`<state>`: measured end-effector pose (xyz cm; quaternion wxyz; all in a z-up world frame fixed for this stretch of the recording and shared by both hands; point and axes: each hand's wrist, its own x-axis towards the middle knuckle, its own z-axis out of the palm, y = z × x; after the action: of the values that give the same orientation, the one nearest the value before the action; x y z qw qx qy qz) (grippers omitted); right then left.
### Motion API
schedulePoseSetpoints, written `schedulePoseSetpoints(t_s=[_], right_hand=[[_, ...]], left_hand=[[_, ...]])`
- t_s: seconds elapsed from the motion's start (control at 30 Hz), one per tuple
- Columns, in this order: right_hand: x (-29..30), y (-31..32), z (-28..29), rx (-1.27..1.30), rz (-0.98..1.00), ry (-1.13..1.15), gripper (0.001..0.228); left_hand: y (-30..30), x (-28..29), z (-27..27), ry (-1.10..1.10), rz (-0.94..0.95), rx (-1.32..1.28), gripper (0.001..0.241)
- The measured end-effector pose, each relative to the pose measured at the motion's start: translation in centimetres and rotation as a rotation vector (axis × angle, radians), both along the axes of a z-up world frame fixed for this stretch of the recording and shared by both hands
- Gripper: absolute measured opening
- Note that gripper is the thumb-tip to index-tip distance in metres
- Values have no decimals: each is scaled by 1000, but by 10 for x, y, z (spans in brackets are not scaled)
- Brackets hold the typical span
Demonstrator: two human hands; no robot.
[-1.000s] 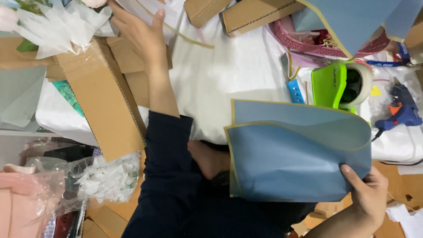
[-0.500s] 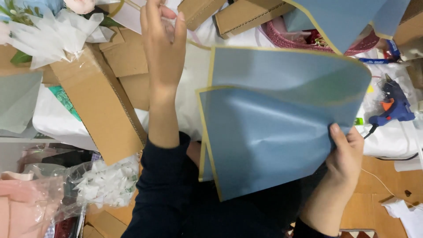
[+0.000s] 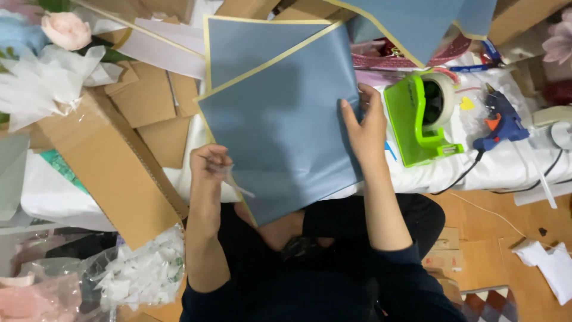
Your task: The person folds a large sheet of blue paper with a gold border in half, then folds it again to create a smaller rectangle. They use a cardboard piece to press the creases and smooth the paper. Finally, they use a blue utility knife to trim the edge of the folded paper.
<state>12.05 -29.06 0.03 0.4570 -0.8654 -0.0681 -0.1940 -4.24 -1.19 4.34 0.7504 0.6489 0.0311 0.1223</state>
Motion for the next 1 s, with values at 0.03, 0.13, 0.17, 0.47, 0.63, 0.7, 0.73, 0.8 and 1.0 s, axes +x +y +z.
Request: schedulePoseSetpoints(t_s=[0.03,0.13,0.17,0.47,0.63,0.7,0.73,0.8,1.0], right_hand=[[-9,1,7,0,-17,0,42],[-44,4,29,-164,55,-242,40],[-62,3,36,-76,135,-240,41],[-143,17,-8,-21,301,-394,65],[-127,5,2,-106,206,-427,43],[-128,6,9,-28,296,-383,41],[-129,6,5,-27,294,-380,41],[-134,5,-1,-19,329,-440,43],[-159,6,-9,19,365,-435,39]], left_hand=[[-10,2,5,0,-17,0,34],[-43,8,11,47,-174,54,35],[-57,9,6,8,-181,-38,28],[-153,-3,-47,132,-200,-395,29],[-172,-15,-31,85,-506,-502,57],[-164,-8,-12,45,-678,-717,90],[-159,-5,-14,49,-679,-718,90],[-151,0,-18,78,-688,-930,98],[-141,4,-14,-14,-646,-951,109]])
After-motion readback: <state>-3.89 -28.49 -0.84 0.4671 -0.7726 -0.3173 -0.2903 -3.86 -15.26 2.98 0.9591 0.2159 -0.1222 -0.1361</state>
